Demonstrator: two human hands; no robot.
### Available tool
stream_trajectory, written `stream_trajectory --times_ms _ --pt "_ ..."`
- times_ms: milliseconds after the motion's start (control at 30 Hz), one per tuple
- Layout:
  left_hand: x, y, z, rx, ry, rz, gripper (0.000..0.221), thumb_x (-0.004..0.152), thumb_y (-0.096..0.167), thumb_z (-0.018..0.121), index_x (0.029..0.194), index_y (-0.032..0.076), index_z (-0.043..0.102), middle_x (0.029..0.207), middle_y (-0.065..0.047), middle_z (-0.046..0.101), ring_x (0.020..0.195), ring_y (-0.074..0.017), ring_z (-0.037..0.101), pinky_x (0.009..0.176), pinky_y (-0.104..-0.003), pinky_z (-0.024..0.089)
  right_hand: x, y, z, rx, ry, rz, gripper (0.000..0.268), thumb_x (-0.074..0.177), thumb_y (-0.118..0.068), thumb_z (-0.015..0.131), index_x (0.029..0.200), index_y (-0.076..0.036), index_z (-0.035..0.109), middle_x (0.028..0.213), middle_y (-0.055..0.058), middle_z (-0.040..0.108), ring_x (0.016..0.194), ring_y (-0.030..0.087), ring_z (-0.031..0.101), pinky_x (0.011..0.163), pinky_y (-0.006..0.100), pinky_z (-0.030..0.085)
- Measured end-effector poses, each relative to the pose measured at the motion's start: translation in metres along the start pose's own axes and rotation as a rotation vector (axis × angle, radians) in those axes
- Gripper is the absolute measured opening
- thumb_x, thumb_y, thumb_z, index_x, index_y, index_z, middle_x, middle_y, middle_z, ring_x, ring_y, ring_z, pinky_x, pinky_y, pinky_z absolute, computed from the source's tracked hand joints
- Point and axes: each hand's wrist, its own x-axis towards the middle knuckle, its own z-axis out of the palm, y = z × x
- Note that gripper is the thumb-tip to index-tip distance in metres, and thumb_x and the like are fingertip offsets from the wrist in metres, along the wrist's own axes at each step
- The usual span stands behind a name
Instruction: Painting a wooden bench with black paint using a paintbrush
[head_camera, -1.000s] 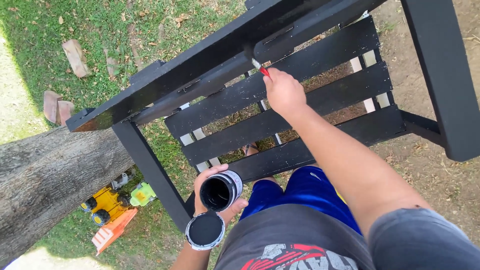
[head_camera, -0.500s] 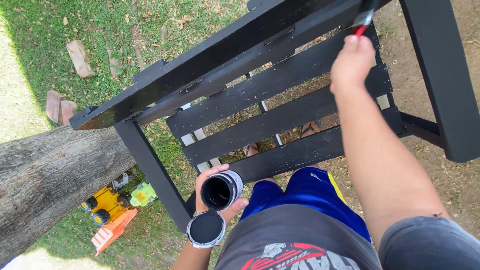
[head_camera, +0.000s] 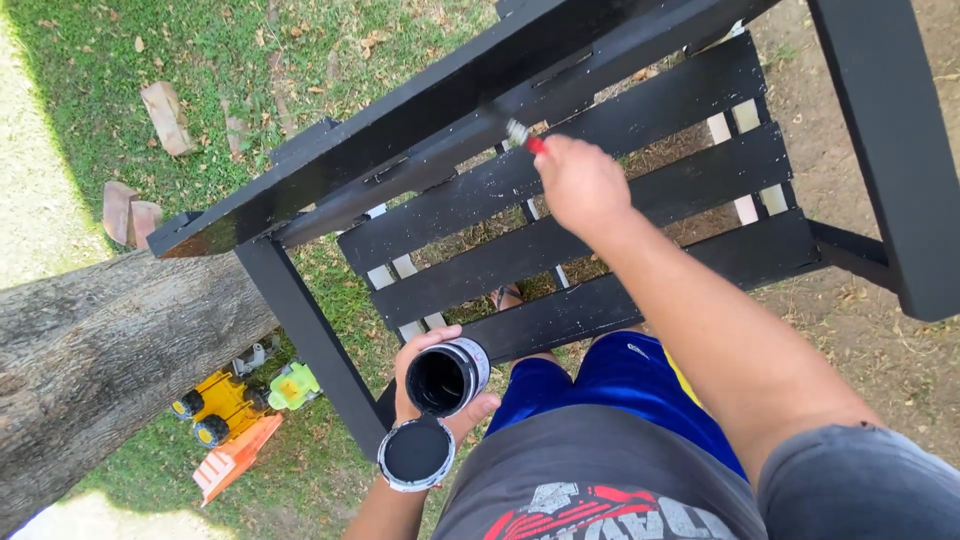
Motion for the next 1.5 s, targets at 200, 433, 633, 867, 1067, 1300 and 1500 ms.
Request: stream_trajectory --times_ms 200,433,633,867,1067,1300,1500 --pt "0.001 0.004 0.0 -0.003 0.009 -0.001 0.074 0.076 0.043 0.083 0.132 0.013 0.045 0.129 -0.009 0.058 0.122 -0.0238 0.06 0.108 -0.039 0.046 0.051 0.089 -0.011 0.461 0.584 0.131 0.03 0.102 -0.024 0.048 0.081 -0.007 0.06 0.074 0.007 0.059 0.066 0.024 0.053 0.061 0.044 0.041" --pt "0.005 0.004 0.0 0.017 0.014 -0.002 0.071 0.075 0.042 0.083 0.13 0.012 0.049 0.128 -0.007 0.059 0.119 -0.0224 0.061 0.104 -0.038 0.049 0.021 0.047 0.006 0.775 0.587 0.322 0.027 0.101 -0.025 0.042 0.087 -0.011 0.06 0.074 0.003 0.06 0.067 0.016 0.057 0.063 0.036 0.044" --pt "0.007 0.006 0.004 -0.001 0.007 0.006 0.073 0.075 0.044 0.083 0.131 0.013 0.047 0.128 -0.007 0.059 0.122 -0.0233 0.06 0.107 -0.04 0.048 0.003 -0.015 -0.004 0.843 0.144 0.262 0.029 0.098 -0.024 0.039 0.089 -0.008 0.061 0.068 0.004 0.055 0.052 0.016 0.046 0.051 0.035 0.035" --pt "0.004 -0.003 -0.002 0.001 0.013 -0.012 0.074 0.073 0.043 0.084 0.13 0.013 0.047 0.128 -0.007 0.058 0.122 -0.0236 0.06 0.106 -0.04 0.048 -0.004 -0.007 -0.025 1.472 0.417 0.617 0.045 0.085 -0.013 0.029 0.112 -0.005 0.064 0.056 0.0 0.044 0.037 0.012 0.036 0.035 0.027 0.028" --pt "0.005 -0.003 0.003 0.011 0.01 0.023 0.076 0.074 0.043 0.084 0.131 0.012 0.046 0.129 -0.008 0.059 0.123 -0.0242 0.06 0.107 -0.04 0.047 0.007 -0.019 -0.012 1.128 0.003 0.373 0.032 0.095 -0.013 0.038 0.11 -0.01 0.066 0.058 0.0 0.046 0.04 0.01 0.033 0.036 0.027 0.023" --pt "0.006 -0.003 0.001 -0.006 0.02 0.042 0.075 0.074 0.041 0.085 0.131 0.011 0.046 0.128 -0.009 0.06 0.123 -0.0244 0.061 0.108 -0.04 0.047 -0.01 -0.004 0.0 0.395 -0.029 0.049 0.032 0.105 -0.029 0.039 0.084 -0.012 0.056 0.07 0.004 0.059 0.062 0.02 0.053 0.056 0.037 0.038" --pt "0.004 -0.005 0.005 -0.034 0.016 0.034 0.076 0.075 0.04 0.085 0.133 0.012 0.044 0.13 -0.01 0.06 0.125 -0.0259 0.059 0.109 -0.041 0.047 0.009 0.006 -0.028 1.289 0.329 0.434 0.027 0.097 -0.025 0.044 0.106 -0.012 0.066 0.059 -0.002 0.042 0.041 0.006 0.028 0.038 0.025 0.016"
